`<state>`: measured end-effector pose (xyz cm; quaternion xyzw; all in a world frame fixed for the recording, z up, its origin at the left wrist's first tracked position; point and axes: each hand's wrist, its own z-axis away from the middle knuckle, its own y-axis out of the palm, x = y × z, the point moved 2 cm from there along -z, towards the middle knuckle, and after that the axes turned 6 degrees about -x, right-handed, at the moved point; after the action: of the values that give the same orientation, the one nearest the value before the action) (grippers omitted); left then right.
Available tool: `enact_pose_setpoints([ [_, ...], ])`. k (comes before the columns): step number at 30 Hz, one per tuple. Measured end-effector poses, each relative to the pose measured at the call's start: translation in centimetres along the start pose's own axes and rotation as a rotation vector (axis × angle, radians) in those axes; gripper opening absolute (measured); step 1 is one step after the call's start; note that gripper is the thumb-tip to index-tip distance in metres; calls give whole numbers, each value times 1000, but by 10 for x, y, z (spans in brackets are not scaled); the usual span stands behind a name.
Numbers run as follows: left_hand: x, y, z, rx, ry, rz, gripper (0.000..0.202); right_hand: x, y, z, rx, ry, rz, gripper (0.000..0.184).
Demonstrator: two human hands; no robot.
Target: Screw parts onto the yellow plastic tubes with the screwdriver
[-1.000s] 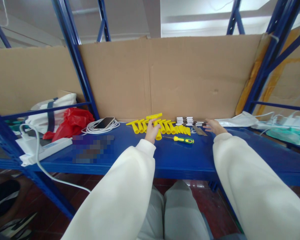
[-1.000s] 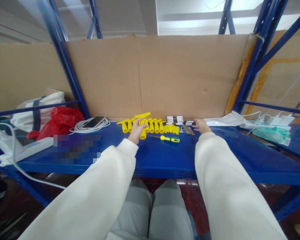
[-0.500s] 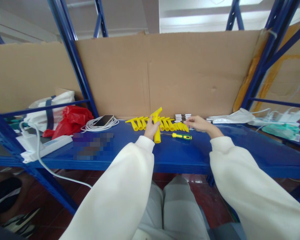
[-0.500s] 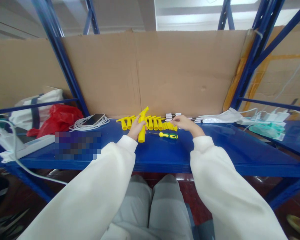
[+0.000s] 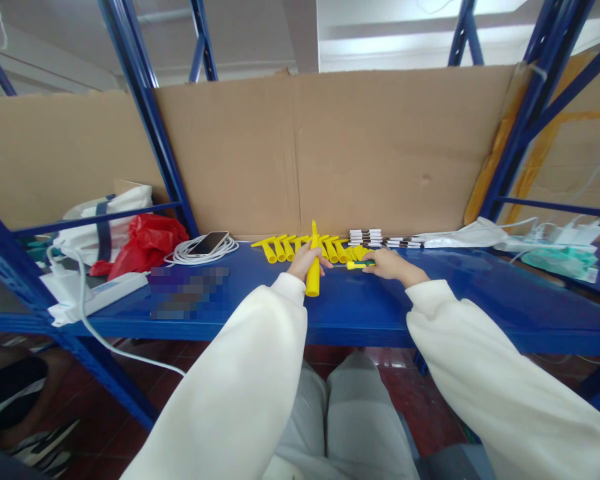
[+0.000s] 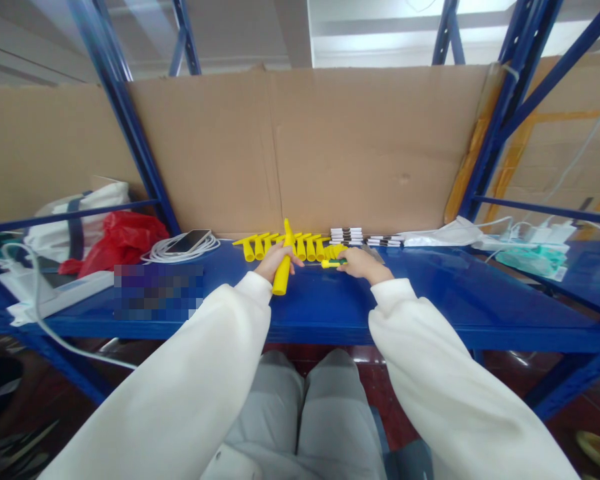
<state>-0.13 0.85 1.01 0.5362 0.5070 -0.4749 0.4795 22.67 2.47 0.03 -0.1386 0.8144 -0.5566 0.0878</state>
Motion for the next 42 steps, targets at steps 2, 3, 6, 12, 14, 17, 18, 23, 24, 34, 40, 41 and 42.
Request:
enact_pose_setpoints([
  [2, 0, -1, 1, 5, -16, -9, 29, -5, 0, 0, -33, 57, 37, 34],
  [3, 0, -1, 2, 9, -21, -13, 24, -6, 0, 1, -48, 82, 43, 36],
  [6, 1, -1, 4, 21, -26, -18, 14, -7, -3, 1, -95, 133, 36, 39],
  [12, 3, -1, 4, 41, -40, -21, 15, -4, -5, 3, -161, 136, 1, 39],
  [14, 4, 0, 4, 45, -58, -17, 18, -4, -5, 3, -157, 134, 1, 39],
  [17, 5, 1, 4, 62, -78, -11, 21, -3, -4, 3, -150, 131, -4, 38],
  [18, 4, 1, 5, 70, -79, -10, 21, -3, -4, 3, -150, 130, -8, 38],
  [23, 3, 1, 5, 116, -69, -11, 23, -3, -4, 3, -155, 114, -24, 38],
  [24, 3, 0, 4, 127, -68, -15, 23, -3, -4, 3, -155, 112, -25, 38],
  [34, 4, -1, -2, 182, -64, -8, 14, -3, -6, 3, -179, 117, -28, 39],
  [40, 4, -1, -1, 164, -61, -1, 12, -5, -3, 2, -206, 96, -27, 36],
  [41, 4, -1, -1, 166, -60, -4, 12, -5, -3, 2, -207, 96, -28, 36],
  [42, 4, -1, -1, 168, -58, -6, 12, -5, -3, 2, -209, 98, -30, 36],
])
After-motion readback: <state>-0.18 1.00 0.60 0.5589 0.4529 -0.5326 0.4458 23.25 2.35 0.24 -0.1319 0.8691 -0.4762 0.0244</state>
